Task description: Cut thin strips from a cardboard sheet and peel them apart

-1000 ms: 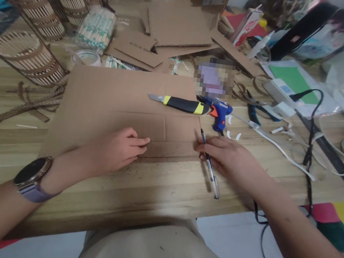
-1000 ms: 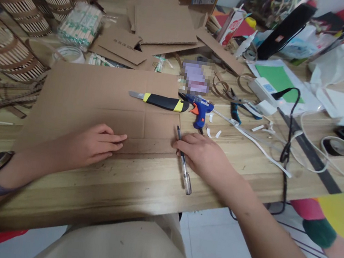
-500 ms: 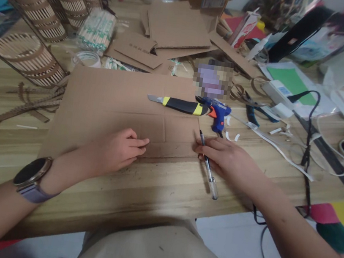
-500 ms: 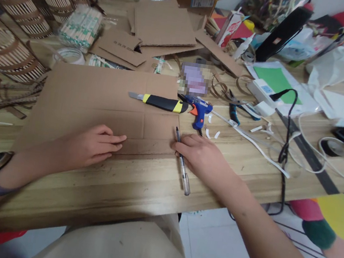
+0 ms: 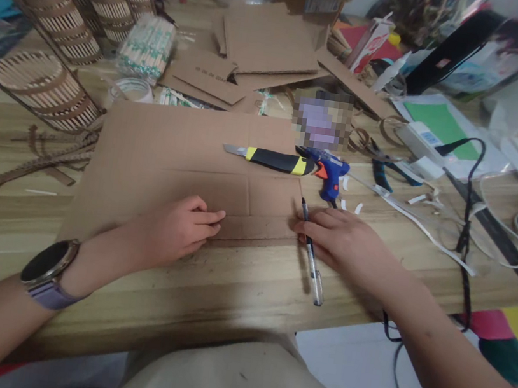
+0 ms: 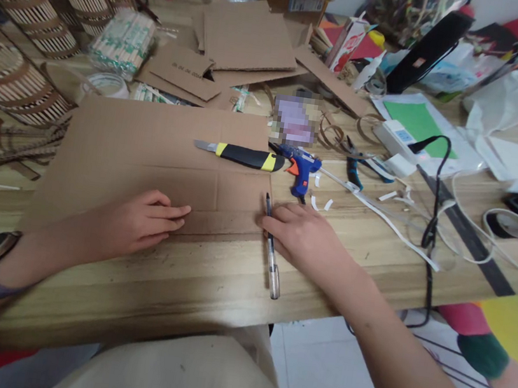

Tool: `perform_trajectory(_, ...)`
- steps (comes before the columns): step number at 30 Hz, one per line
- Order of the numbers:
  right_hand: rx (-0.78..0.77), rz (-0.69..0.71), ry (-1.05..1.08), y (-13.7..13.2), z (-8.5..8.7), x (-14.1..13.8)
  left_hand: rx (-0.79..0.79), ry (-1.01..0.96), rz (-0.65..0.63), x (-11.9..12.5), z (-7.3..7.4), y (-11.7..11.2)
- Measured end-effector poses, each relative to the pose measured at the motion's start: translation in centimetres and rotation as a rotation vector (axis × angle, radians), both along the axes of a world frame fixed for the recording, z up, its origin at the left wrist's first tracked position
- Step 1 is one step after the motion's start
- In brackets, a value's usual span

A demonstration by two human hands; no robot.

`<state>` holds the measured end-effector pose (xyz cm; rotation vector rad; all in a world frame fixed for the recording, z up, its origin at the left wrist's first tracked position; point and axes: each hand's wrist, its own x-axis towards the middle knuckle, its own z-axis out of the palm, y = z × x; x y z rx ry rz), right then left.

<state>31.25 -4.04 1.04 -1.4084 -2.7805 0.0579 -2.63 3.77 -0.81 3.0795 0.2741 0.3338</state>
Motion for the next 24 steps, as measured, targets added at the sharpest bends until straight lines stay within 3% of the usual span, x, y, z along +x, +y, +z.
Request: perform_trajectory(24, 0.005, 0.004, -0.023, 0.16, -0.22, -0.1, 0.043, -0.025, -0.019, 0.0, -0.1, -0.16)
